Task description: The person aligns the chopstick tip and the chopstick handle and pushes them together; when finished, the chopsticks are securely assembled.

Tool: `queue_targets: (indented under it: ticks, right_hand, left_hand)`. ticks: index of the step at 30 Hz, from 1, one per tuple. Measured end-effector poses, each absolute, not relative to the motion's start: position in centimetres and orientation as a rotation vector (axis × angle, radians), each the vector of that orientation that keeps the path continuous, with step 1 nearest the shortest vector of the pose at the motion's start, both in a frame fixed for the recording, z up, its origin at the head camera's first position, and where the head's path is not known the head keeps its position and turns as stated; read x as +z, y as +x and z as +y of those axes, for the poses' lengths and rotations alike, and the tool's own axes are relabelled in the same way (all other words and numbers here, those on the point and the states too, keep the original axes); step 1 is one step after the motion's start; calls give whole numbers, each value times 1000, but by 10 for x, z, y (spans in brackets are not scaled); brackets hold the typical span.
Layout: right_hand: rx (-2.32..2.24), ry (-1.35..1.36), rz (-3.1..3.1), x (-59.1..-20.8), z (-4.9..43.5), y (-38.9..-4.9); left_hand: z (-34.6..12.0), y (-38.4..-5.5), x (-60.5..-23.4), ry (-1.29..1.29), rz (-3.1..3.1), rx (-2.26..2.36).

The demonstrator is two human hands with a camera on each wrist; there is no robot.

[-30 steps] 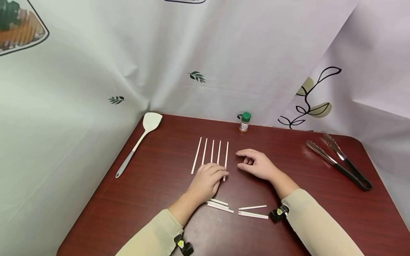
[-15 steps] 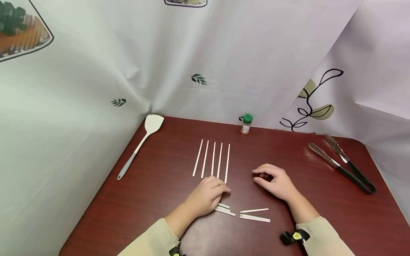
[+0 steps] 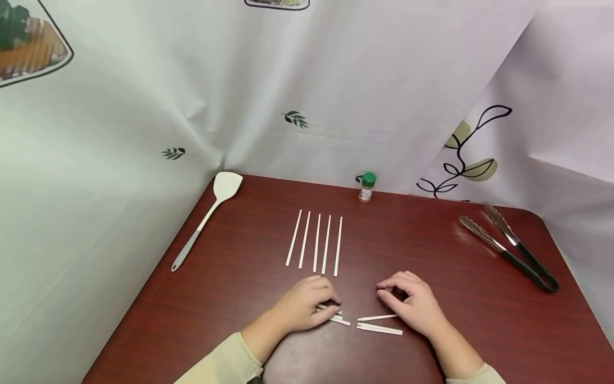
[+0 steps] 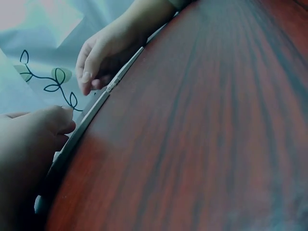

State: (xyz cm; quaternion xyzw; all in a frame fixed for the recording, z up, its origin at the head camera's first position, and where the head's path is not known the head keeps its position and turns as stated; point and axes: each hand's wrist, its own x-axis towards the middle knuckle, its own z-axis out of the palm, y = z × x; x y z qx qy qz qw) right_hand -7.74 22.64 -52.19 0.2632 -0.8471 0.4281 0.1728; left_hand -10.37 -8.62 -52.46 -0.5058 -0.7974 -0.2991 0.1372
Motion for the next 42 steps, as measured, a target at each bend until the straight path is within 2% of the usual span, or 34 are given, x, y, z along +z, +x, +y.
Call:
queue_targets:
  ticks: [8, 20, 42]
  right_hand:
    - [1122, 938, -2366, -524, 218, -62]
    - [1022, 1060, -2446, -524, 222, -60]
    - [1042, 955, -2518, -520, 213, -54]
  left_hand:
    - [-90, -105, -525, -1521, -2293, -928]
    - [-91, -108, -522, -1542, -2329, -932]
    - [-89, -104, -519, -1528, -2429, -984]
